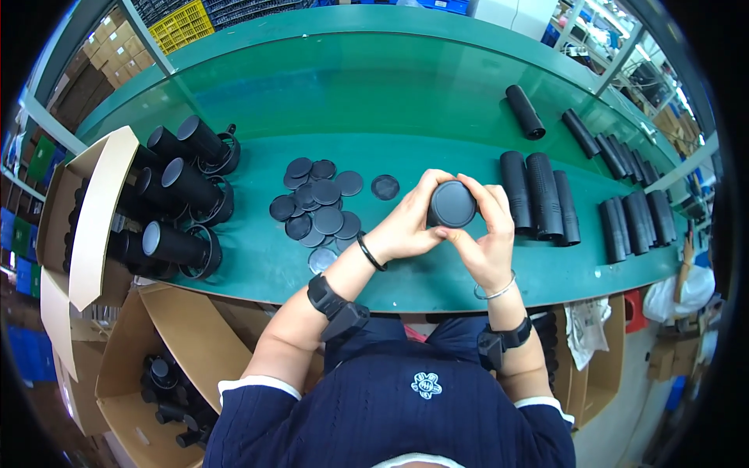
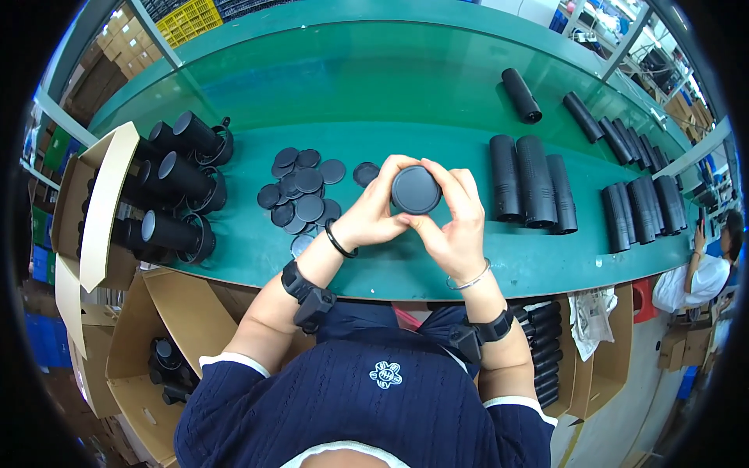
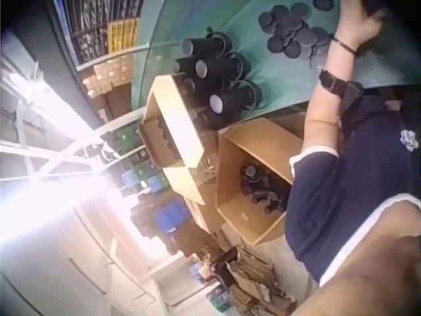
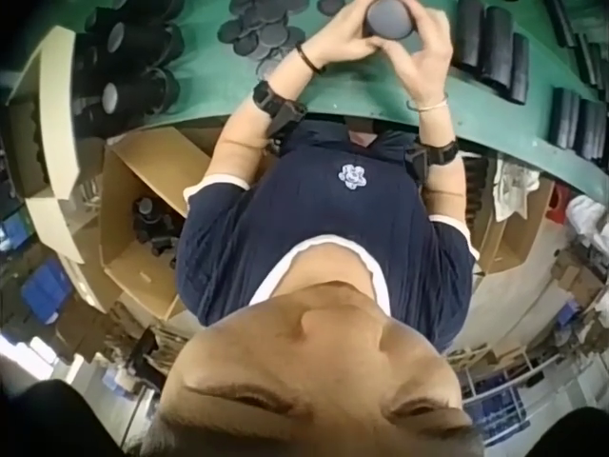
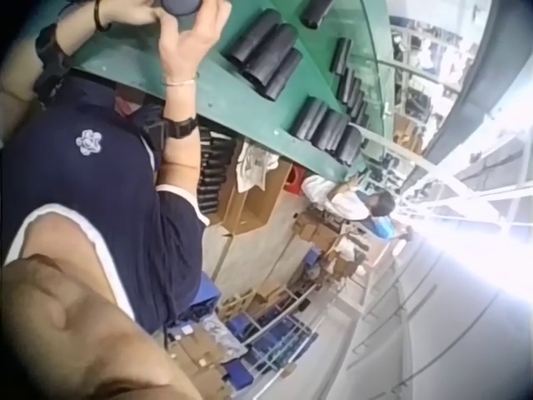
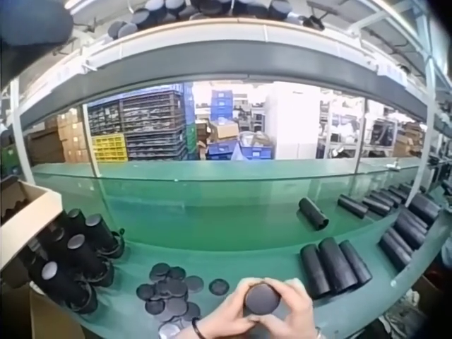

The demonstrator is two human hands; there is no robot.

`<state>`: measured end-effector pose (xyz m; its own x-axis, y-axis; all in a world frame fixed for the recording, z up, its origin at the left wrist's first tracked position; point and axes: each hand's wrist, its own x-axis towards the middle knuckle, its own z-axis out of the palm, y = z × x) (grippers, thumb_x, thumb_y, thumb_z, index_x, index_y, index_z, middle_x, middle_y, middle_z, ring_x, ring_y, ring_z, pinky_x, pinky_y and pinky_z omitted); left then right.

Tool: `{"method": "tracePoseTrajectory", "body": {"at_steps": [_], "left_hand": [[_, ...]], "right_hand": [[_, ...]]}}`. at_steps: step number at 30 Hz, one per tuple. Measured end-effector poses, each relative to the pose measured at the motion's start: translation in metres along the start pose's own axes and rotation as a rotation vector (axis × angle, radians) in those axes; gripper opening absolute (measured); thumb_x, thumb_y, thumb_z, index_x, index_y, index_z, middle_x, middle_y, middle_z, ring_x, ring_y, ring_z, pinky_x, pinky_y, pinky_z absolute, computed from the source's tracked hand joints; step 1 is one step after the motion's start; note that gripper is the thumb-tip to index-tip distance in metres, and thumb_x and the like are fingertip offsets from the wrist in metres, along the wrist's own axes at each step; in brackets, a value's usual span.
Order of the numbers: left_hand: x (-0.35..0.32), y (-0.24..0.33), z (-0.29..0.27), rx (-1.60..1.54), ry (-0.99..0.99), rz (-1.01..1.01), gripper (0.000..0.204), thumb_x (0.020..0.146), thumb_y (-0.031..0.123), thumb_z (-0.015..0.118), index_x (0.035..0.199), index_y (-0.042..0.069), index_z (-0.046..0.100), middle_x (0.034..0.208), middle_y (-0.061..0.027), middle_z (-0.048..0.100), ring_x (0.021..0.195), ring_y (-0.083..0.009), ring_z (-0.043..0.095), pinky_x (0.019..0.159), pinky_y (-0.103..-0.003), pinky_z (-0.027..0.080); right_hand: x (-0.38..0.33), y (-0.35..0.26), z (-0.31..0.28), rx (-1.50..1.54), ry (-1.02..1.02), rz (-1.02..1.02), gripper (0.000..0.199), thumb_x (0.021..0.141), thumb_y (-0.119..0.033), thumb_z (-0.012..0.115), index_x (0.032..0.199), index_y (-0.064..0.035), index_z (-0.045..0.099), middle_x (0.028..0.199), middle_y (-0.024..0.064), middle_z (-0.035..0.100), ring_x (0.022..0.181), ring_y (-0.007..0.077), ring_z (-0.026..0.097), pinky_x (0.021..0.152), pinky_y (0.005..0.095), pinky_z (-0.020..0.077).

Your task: The person removes black cylinders from a box, presses a cap onto the end of each, and places them on a green table. After capping several items, the person gathers the cylinders and places them back into the box.

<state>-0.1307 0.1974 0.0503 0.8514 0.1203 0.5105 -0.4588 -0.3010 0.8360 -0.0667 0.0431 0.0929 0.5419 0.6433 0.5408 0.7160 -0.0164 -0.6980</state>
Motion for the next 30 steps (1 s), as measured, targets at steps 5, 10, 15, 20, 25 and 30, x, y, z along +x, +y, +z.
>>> {"method": "tracePoseTrajectory", "body": {"at_steps": [5, 10, 15, 20, 25, 30], "left_hand": [[0.015, 0.003, -0.015, -0.046, -0.085, -0.041, 0.069, 0.067, 0.012, 0.077, 0.124, 0.005, 0.039, 0.117, -0.0148, 0.051, 0.114, -0.0310, 0.052, 0.096, -0.039, 0.043], [0.011, -0.001, -0.014, -0.030, -0.086, 0.011, 0.076, 0.071, 0.021, 0.079, 0.133, 0.004, 0.038, 0.123, -0.0162, 0.053, 0.116, -0.0324, 0.052, 0.098, -0.039, 0.042], [0.014, 0.004, -0.011, 0.023, -0.081, 0.026, 0.071, 0.074, 0.022, 0.077, 0.130, 0.002, 0.039, 0.121, -0.0179, 0.053, 0.115, -0.0338, 0.053, 0.096, -0.039, 0.043], [0.021, 0.006, -0.009, 0.057, -0.095, -0.013, 0.068, 0.077, 0.020, 0.073, 0.133, 0.004, 0.038, 0.130, -0.0162, 0.049, 0.120, -0.0299, 0.050, 0.100, -0.038, 0.041], [0.031, -0.006, 0.005, -0.058, -0.015, -0.123, 0.072, 0.075, 0.016, 0.071, 0.136, 0.004, 0.034, 0.127, -0.0186, 0.047, 0.121, -0.0326, 0.048, 0.100, -0.040, 0.040], [0.037, 0.000, 0.016, 0.134, 0.017, -0.024, 0.067, 0.074, 0.014, 0.070, 0.130, 0.002, 0.035, 0.123, -0.0200, 0.045, 0.118, -0.0362, 0.047, 0.100, -0.041, 0.040]], "right_hand": [[0.007, 0.015, -0.003, 0.297, -0.074, 0.086, 0.072, 0.066, -0.007, 0.081, 0.131, -0.0014, 0.051, 0.109, 0.0047, 0.047, 0.109, 0.0161, 0.051, 0.096, 0.0279, 0.0422], [0.005, 0.020, -0.003, 0.257, -0.029, 0.064, 0.070, 0.069, -0.004, 0.079, 0.132, -0.0009, 0.049, 0.122, 0.0067, 0.047, 0.116, 0.0176, 0.050, 0.098, 0.0310, 0.0427], [0.004, 0.023, -0.004, 0.213, -0.010, 0.074, 0.069, 0.068, -0.004, 0.078, 0.131, -0.0004, 0.050, 0.120, 0.0073, 0.048, 0.116, 0.0181, 0.050, 0.096, 0.0312, 0.0449], [0.019, 0.019, -0.009, 0.289, -0.027, 0.112, 0.062, 0.066, -0.006, 0.080, 0.123, -0.0022, 0.055, 0.109, 0.0061, 0.055, 0.106, 0.0179, 0.056, 0.090, 0.0325, 0.0497], [0.022, 0.036, -0.011, 0.348, 0.028, 0.298, 0.065, 0.066, -0.006, 0.082, 0.124, 0.0002, 0.053, 0.115, 0.0077, 0.057, 0.111, 0.0172, 0.054, 0.092, 0.0325, 0.0479], [0.025, 0.036, -0.014, 0.571, 0.021, 0.337, 0.065, 0.068, -0.004, 0.080, 0.127, -0.0006, 0.052, 0.117, 0.0086, 0.058, 0.110, 0.0182, 0.056, 0.096, 0.0319, 0.0446]]}}
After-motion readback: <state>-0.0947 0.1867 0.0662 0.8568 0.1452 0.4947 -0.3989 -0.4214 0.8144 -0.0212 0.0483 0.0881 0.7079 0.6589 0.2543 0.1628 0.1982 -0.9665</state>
